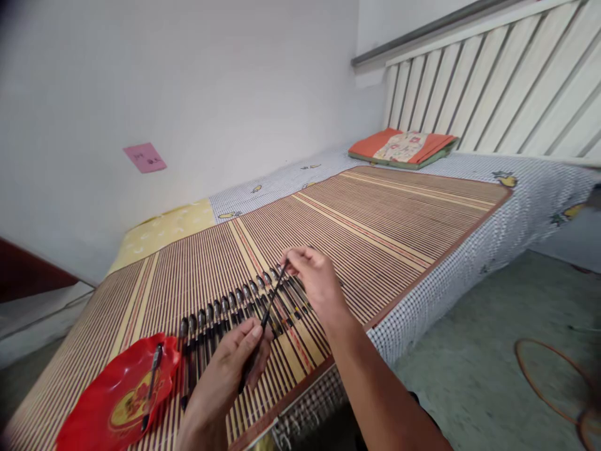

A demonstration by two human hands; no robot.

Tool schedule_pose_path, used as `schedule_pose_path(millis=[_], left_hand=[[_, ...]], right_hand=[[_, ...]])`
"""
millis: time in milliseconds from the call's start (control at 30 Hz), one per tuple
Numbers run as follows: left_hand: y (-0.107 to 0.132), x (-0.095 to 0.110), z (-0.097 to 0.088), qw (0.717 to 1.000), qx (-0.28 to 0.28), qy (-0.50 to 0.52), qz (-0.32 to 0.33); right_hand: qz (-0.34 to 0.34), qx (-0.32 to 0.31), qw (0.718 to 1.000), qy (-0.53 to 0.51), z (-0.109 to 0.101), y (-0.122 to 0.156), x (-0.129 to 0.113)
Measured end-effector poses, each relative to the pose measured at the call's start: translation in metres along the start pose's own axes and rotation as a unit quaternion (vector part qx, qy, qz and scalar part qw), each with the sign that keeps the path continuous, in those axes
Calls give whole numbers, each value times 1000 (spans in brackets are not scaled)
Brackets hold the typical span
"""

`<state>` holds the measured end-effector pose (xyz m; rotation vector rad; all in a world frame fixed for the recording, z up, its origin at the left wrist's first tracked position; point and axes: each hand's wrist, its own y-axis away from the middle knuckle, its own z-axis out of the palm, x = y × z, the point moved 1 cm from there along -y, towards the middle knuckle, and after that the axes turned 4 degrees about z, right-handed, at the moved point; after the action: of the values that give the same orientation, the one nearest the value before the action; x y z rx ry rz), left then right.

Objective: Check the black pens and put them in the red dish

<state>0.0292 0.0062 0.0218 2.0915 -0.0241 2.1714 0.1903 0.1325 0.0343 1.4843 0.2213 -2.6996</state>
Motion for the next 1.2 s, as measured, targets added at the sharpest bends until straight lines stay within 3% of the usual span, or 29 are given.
schedule_pose_path(millis=[67,133,200,300,467,700,967,1100,1200], left_hand=[[-1,-4,-6,999,26,-40,11],[-4,-7,-12,993,98,-50,40],[-5,-9,-14,983,170,-31,63],[-7,-9,-12,973,216,6,75],[-7,-5,-6,975,201,27,89],[-7,-6,-2,960,254,13,115],[-7,0,15,949,246,-125,150],[-7,-5,20,963,212,-102,131],[-5,-6,14,971,198,-85,103]], right_hand=[[-43,70,996,-26,-11,-4,-9],[-43,77,996,-24,-13,-4,-14],[-7,29,1000,2,-6,1,-11],[52,-60,995,54,17,14,3],[76,-115,986,91,45,27,23],[76,-119,985,95,56,39,25],[-19,-98,968,229,67,52,33],[-23,-88,961,261,55,41,19],[-18,-78,944,320,20,11,-13]])
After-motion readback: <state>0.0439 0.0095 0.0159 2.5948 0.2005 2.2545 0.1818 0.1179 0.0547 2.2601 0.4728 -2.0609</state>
